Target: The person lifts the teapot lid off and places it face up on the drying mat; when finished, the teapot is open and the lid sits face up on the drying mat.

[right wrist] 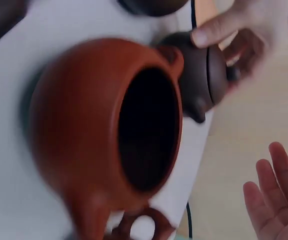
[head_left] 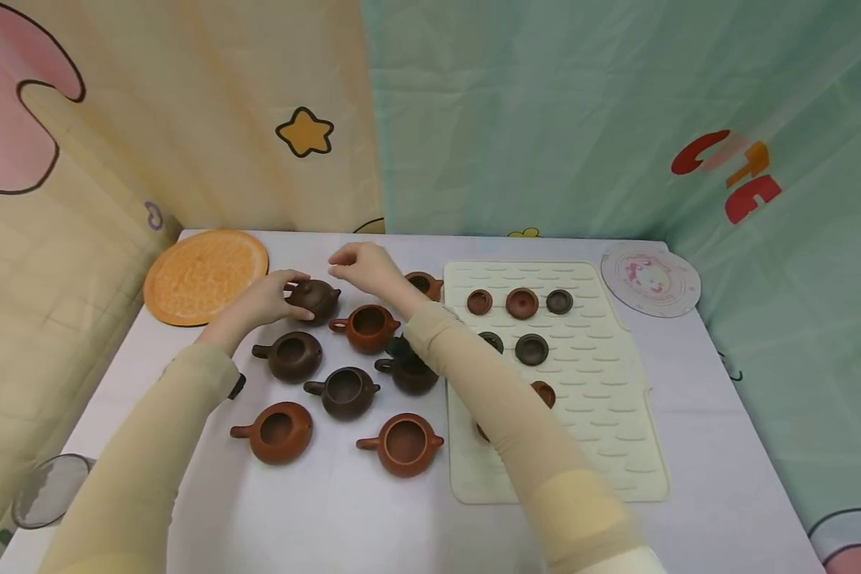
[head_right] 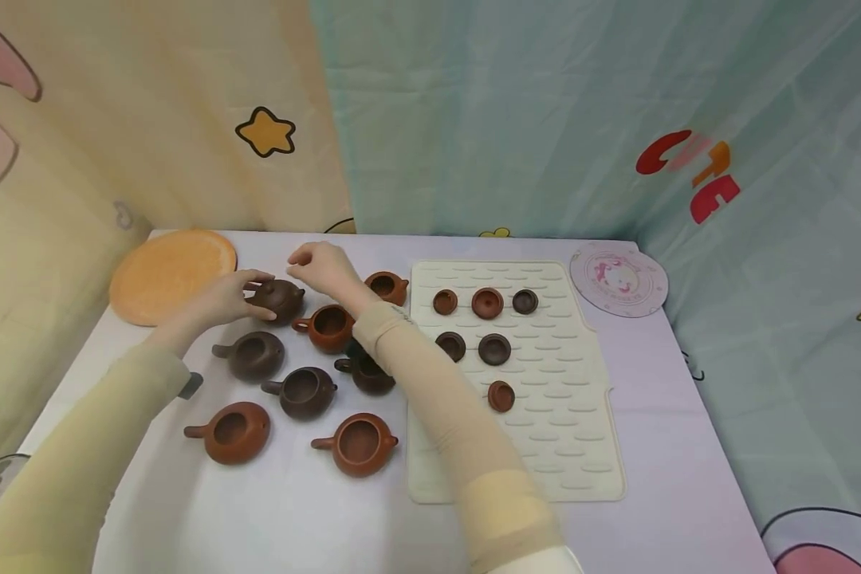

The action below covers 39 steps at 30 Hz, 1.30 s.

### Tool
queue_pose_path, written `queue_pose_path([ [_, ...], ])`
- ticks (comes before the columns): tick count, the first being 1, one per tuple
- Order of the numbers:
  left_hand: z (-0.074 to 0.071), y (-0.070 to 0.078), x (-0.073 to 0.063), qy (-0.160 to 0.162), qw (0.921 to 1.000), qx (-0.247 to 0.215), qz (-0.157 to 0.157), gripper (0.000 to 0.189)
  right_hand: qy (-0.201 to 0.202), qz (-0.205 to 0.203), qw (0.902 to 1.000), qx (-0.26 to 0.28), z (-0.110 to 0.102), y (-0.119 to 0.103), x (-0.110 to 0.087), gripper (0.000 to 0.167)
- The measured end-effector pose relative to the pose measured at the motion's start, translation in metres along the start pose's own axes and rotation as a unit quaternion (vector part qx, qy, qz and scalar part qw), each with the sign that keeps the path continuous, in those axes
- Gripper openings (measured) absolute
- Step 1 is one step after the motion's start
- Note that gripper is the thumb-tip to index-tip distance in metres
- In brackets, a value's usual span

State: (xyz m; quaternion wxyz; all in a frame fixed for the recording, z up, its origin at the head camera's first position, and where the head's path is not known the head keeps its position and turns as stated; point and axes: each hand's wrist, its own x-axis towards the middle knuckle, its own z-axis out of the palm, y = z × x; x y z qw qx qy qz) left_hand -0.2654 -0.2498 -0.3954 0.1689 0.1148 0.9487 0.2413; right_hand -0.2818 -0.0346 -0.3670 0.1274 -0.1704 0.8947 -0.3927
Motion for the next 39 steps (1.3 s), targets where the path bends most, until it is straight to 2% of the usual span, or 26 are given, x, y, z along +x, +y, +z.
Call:
queue_pose_path([
  [5, 0.003, -0.004, -0.001, 0.009, 0.9998, -0.017, 0.003, 0.072, -0.010, -0.031, 0.9983, -0.048, 0.028, -0.017, 0.008, 0.025],
  [13, 0.006, 0.000, -0.004, 0.009, 0.9998, -0.020, -0.001, 0.071, -0.019, -0.003, 0.9927, -0.119, 0.052, -0.025, 0.010, 0.028],
  [15, 0.008, 0.001, -0.003, 0.006, 0.9996, -0.026, -0.002, 0.071, -0.012, 0.000, 0.9893, -0.145, 0.055, -0.026, 0.009, 0.027],
  [20, 0.010, 0.001, 0.000, 0.009, 0.9993, -0.035, -0.002, 0.069, 0.009, -0.011, 0.9733, -0.229, 0.063, -0.028, 0.011, 0.024],
  [22, 0.011, 0.001, 0.000, 0.010, 0.9993, -0.037, -0.002, 0.068, 0.013, -0.007, 0.9703, -0.241, 0.066, -0.028, 0.011, 0.024],
  [27, 0.012, -0.001, -0.001, 0.009, 0.9992, -0.038, -0.010, 0.068, 0.029, 0.005, 0.9705, -0.239, 0.070, -0.028, 0.012, 0.020],
  [33, 0.009, -0.002, 0.002, 0.010, 0.9993, -0.032, -0.016, 0.065, 0.050, -0.014, 0.9714, -0.232, 0.064, -0.030, 0.011, 0.009],
  [36, 0.008, -0.002, 0.003, 0.009, 0.9995, -0.025, -0.018, 0.058, 0.057, -0.010, 0.9791, -0.195, 0.054, -0.029, 0.010, 0.011],
  [39, 0.006, -0.002, 0.004, 0.012, 0.9999, -0.009, -0.007, 0.058, 0.070, 0.001, 0.9910, -0.115, 0.036, -0.024, 0.009, 0.015],
])
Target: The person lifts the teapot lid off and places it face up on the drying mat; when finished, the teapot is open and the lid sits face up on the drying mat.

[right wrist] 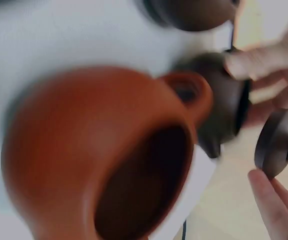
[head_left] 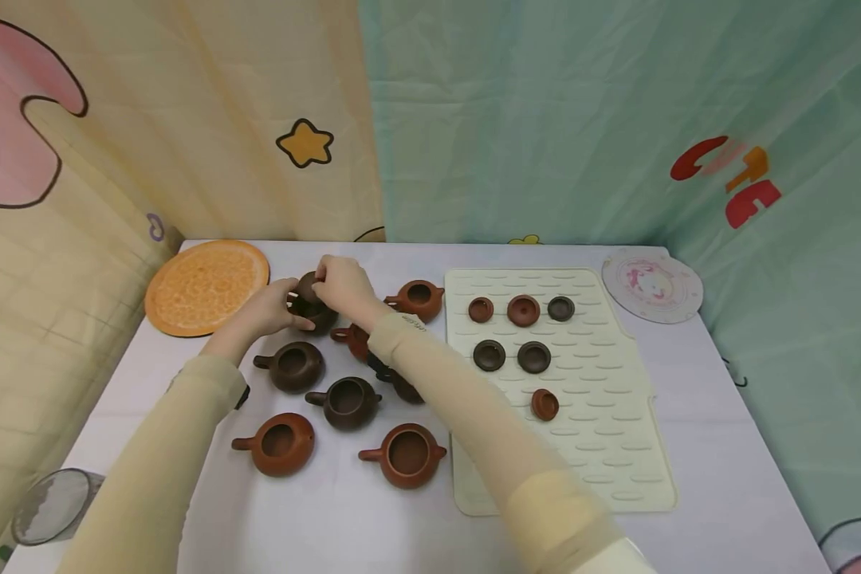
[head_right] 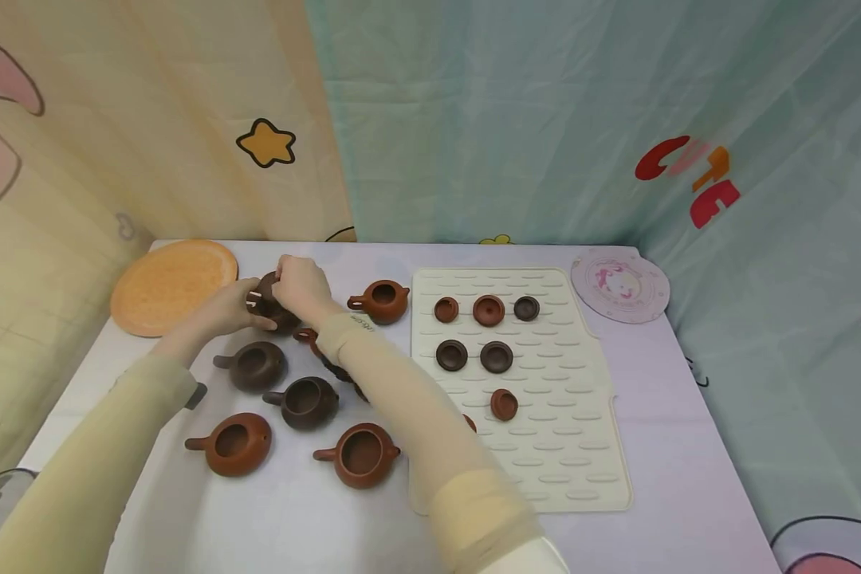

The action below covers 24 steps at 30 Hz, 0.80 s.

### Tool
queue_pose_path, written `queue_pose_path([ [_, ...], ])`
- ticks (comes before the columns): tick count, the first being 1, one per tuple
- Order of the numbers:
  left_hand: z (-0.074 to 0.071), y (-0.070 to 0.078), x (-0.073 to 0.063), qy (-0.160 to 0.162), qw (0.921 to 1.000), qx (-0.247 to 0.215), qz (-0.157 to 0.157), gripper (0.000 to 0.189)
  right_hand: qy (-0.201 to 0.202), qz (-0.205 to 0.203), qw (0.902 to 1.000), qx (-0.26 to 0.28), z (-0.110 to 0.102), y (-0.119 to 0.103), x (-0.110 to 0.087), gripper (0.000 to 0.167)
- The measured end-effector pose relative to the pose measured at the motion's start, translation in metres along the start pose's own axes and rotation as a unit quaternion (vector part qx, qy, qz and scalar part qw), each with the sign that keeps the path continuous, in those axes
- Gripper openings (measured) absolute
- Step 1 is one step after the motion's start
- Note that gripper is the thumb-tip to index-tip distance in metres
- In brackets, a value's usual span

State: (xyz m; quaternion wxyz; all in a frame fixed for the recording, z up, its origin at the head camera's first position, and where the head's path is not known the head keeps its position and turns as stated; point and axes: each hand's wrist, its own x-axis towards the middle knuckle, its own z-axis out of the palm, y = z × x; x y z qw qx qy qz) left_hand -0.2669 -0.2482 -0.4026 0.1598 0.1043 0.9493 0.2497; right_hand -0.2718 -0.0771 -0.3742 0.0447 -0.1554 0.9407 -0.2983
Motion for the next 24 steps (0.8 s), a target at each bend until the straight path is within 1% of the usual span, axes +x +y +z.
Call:
queue_pose_path([
  [1, 0.000, 0.000, 0.000, 0.001, 1.0000, 0.004, 0.004, 0.060, -0.008, 0.012, 0.9988, 0.047, -0.007, 0.005, 0.000, 0.016],
  [2, 0.000, 0.000, -0.001, 0.003, 0.9999, 0.009, 0.008, 0.063, -0.017, 0.027, 0.9940, 0.104, -0.015, 0.010, -0.001, 0.018],
  [3, 0.000, 0.000, -0.002, 0.003, 0.9999, 0.013, 0.011, 0.065, -0.027, 0.047, 0.9844, 0.167, -0.022, 0.016, -0.002, 0.019],
  [4, 0.000, 0.000, -0.003, 0.003, 0.9998, 0.015, 0.013, 0.068, -0.041, 0.069, 0.9698, 0.230, -0.030, 0.023, -0.003, 0.021],
  [6, 0.000, 0.000, -0.004, 0.002, 0.9998, 0.016, 0.010, 0.071, -0.070, 0.115, 0.9315, 0.338, -0.047, 0.038, -0.009, 0.025],
  [7, 0.000, 0.000, -0.004, 0.001, 0.9998, 0.017, 0.009, 0.072, -0.083, 0.136, 0.9094, 0.384, -0.057, 0.046, -0.013, 0.027],
  [8, 0.000, 0.000, -0.004, 0.000, 0.9998, 0.018, 0.009, 0.072, -0.090, 0.148, 0.8931, 0.415, -0.065, 0.056, -0.018, 0.029],
  [9, 0.001, 0.000, -0.003, 0.000, 0.9998, 0.019, 0.008, 0.072, -0.098, 0.157, 0.8810, 0.435, -0.074, 0.066, -0.023, 0.030],
  [10, 0.001, 0.000, -0.002, 0.000, 0.9998, 0.020, 0.009, 0.072, -0.106, 0.162, 0.8723, 0.449, -0.084, 0.077, -0.030, 0.031],
  [13, 0.000, 0.001, 0.000, -0.001, 0.9997, 0.022, 0.012, 0.072, -0.118, 0.158, 0.8555, 0.479, -0.109, 0.113, -0.052, 0.032],
  [17, -0.002, 0.001, 0.002, -0.003, 0.9997, 0.022, 0.012, 0.071, -0.125, 0.133, 0.8493, 0.495, -0.133, 0.162, -0.085, 0.027],
  [19, -0.001, 0.001, 0.003, -0.004, 0.9998, 0.019, 0.010, 0.071, -0.122, 0.121, 0.8413, 0.513, -0.141, 0.187, -0.103, 0.022],
  [21, -0.001, 0.001, 0.002, -0.003, 0.9998, 0.017, 0.010, 0.071, -0.119, 0.111, 0.8287, 0.536, -0.147, 0.209, -0.121, 0.022],
  [23, -0.001, 0.000, 0.002, -0.003, 0.9998, 0.015, 0.011, 0.072, -0.117, 0.106, 0.8075, 0.568, -0.152, 0.229, -0.138, 0.024],
  [24, -0.001, 0.000, 0.001, -0.003, 0.9998, 0.016, 0.010, 0.072, -0.118, 0.108, 0.7939, 0.587, -0.155, 0.237, -0.146, 0.025],
])
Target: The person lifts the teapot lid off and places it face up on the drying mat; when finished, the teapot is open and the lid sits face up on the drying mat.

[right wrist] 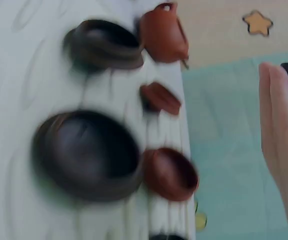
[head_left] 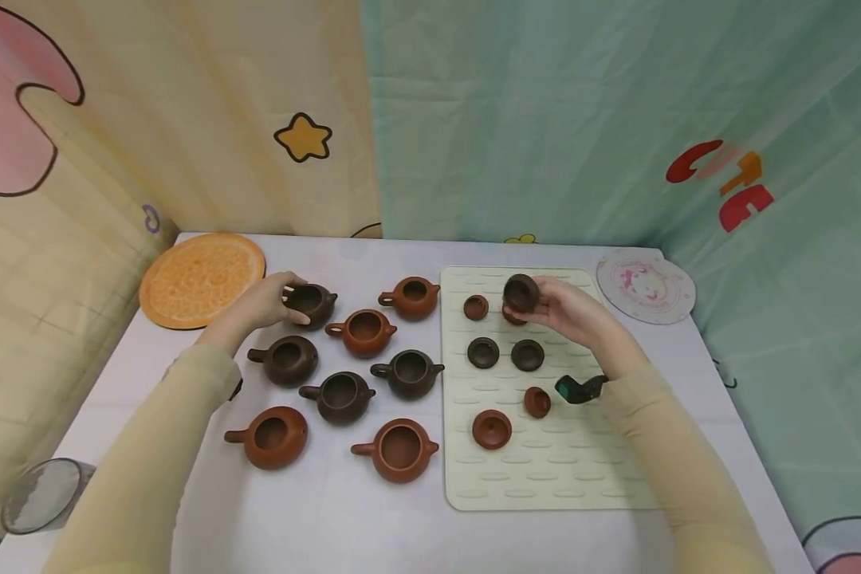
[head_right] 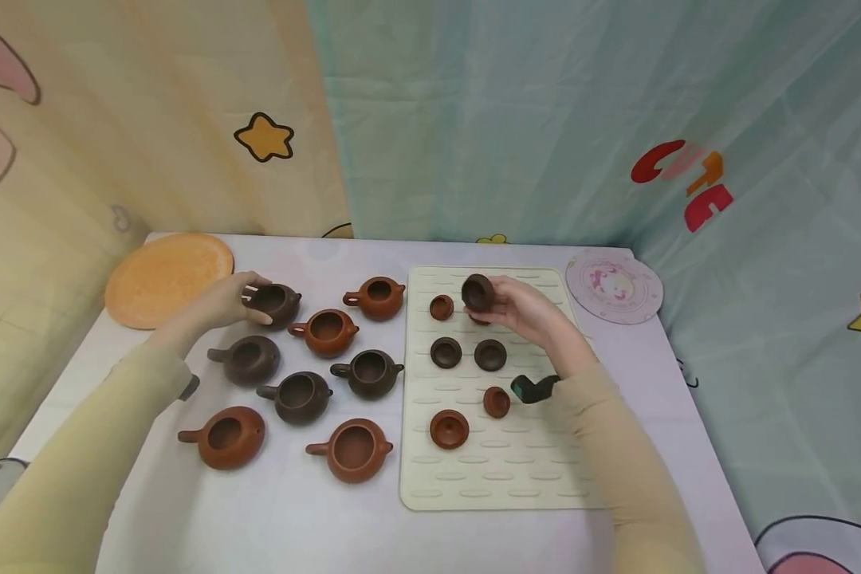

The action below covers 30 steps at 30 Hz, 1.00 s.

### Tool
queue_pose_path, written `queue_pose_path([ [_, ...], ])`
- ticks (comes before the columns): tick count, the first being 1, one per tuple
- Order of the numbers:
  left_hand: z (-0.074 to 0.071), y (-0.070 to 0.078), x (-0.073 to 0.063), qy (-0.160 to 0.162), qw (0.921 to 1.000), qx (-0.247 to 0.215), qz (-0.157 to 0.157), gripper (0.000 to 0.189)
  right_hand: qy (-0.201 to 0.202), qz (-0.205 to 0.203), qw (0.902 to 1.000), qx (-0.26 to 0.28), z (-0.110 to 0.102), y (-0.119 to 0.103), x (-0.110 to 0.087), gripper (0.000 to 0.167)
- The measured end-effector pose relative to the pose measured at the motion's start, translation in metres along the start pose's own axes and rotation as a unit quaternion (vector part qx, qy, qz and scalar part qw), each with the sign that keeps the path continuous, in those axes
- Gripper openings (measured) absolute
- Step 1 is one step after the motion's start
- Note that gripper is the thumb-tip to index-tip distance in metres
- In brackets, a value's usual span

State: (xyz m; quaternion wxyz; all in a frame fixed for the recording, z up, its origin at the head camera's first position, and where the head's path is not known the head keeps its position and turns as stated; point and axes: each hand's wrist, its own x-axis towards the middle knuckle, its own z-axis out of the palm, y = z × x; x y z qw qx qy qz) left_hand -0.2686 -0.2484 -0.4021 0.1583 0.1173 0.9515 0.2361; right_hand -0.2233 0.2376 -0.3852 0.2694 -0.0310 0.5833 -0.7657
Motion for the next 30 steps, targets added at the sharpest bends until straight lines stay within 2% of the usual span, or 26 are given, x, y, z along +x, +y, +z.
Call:
queue_pose_path([
  [3, 0.000, -0.002, 0.000, 0.002, 1.0000, 0.000, 0.002, 0.072, 0.007, 0.010, 0.9993, 0.036, -0.020, 0.008, -0.021, 0.027],
  [5, -0.001, -0.003, -0.001, 0.001, 1.0000, 0.000, 0.001, 0.072, 0.023, 0.019, 0.9993, 0.023, -0.030, 0.012, -0.031, 0.040],
  [8, -0.002, -0.002, -0.001, -0.003, 1.0000, -0.004, -0.002, 0.073, 0.050, 0.034, 0.9972, -0.043, -0.041, 0.019, -0.044, 0.057],
  [12, -0.002, -0.001, -0.001, -0.007, 0.9999, -0.008, -0.003, 0.074, 0.088, 0.051, 0.9861, -0.131, -0.053, 0.032, -0.057, 0.060],
  [15, -0.001, 0.000, -0.001, -0.008, 0.9999, -0.008, -0.002, 0.074, 0.116, 0.067, 0.9754, -0.175, -0.057, 0.042, -0.064, 0.065],
  [20, -0.003, 0.001, -0.002, -0.008, 0.9999, -0.010, -0.006, 0.075, 0.149, 0.091, 0.9463, -0.272, -0.055, 0.049, -0.067, 0.066],
  [26, -0.002, 0.002, -0.003, -0.010, 0.9998, -0.013, -0.009, 0.074, 0.185, 0.092, 0.8986, -0.387, -0.052, 0.053, -0.065, 0.059],
  [29, -0.002, 0.002, -0.003, -0.009, 0.9998, -0.014, -0.010, 0.073, 0.198, 0.086, 0.8891, -0.404, -0.052, 0.056, -0.064, 0.056],
  [30, -0.003, 0.002, -0.003, -0.011, 0.9998, -0.015, -0.010, 0.073, 0.200, 0.083, 0.8891, -0.403, -0.053, 0.057, -0.064, 0.055],
])
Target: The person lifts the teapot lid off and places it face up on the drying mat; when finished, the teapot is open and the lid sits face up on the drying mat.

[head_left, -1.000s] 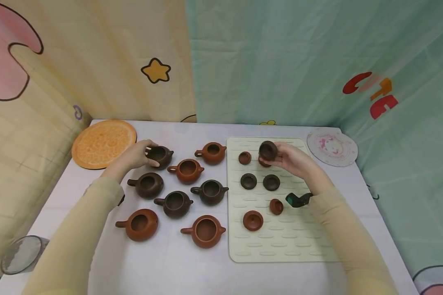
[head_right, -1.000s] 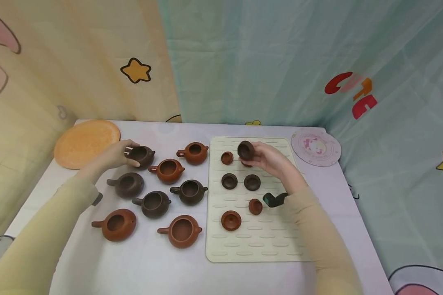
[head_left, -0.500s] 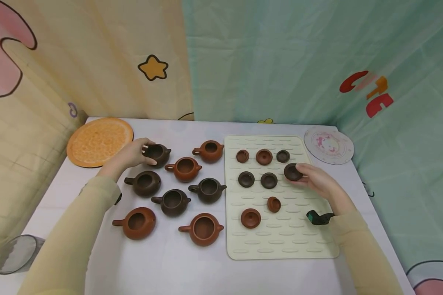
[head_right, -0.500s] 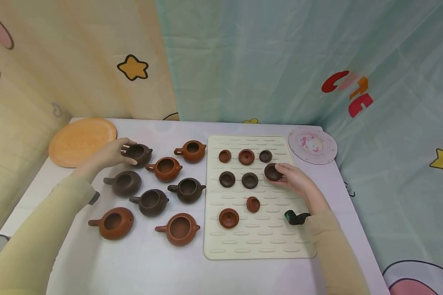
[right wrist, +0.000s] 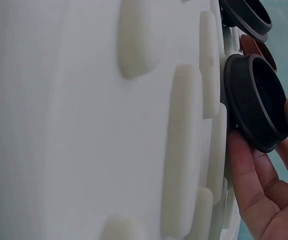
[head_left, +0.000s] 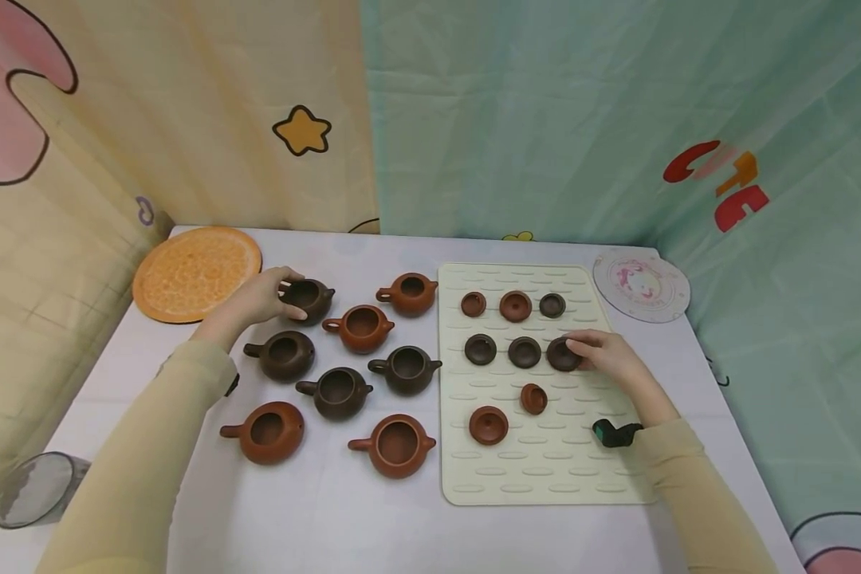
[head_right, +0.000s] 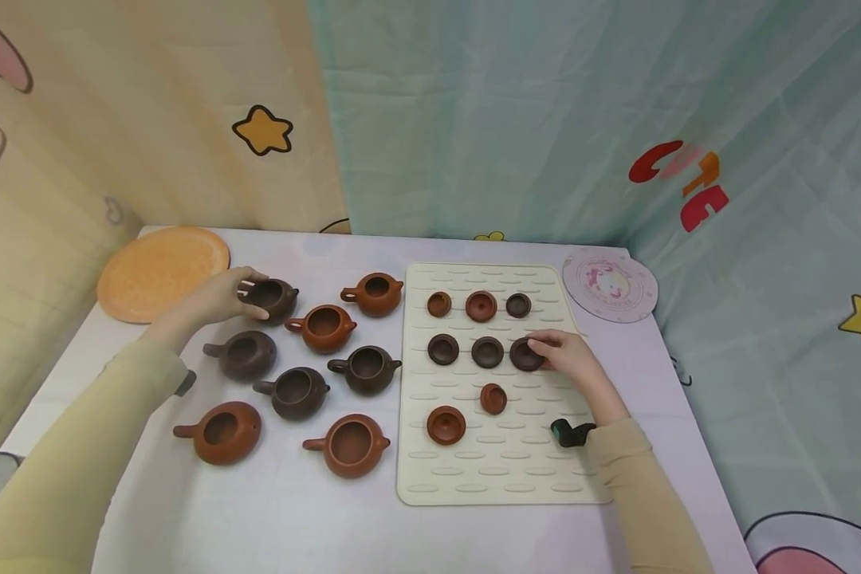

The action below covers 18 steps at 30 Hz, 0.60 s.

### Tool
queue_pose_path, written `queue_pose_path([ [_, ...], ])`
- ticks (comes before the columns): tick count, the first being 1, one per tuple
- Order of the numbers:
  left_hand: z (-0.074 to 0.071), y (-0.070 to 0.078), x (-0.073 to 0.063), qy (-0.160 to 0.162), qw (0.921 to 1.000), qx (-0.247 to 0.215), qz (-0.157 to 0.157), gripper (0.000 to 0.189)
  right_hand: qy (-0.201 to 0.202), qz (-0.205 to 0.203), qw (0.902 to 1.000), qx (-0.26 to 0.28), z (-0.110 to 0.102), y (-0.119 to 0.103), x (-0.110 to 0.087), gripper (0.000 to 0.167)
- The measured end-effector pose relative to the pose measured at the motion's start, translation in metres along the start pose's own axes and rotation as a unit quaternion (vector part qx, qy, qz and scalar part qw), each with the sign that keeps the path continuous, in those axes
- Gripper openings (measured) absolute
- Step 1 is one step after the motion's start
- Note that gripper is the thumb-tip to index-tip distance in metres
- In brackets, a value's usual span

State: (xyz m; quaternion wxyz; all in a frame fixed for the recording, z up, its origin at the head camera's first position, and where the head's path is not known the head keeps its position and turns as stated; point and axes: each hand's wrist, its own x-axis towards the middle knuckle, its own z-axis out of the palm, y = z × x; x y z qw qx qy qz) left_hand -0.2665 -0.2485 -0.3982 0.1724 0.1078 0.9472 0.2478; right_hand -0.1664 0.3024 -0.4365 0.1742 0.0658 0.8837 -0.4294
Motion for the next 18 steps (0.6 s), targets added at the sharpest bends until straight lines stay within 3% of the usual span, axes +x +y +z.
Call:
queue_pose_path([
  [18, 0.0000, -0.0046, -0.0039, -0.006, 0.9997, -0.014, -0.018, 0.076, -0.002, -0.010, 0.9999, 0.010, 0.0041, -0.0042, 0.0013, 0.057],
])
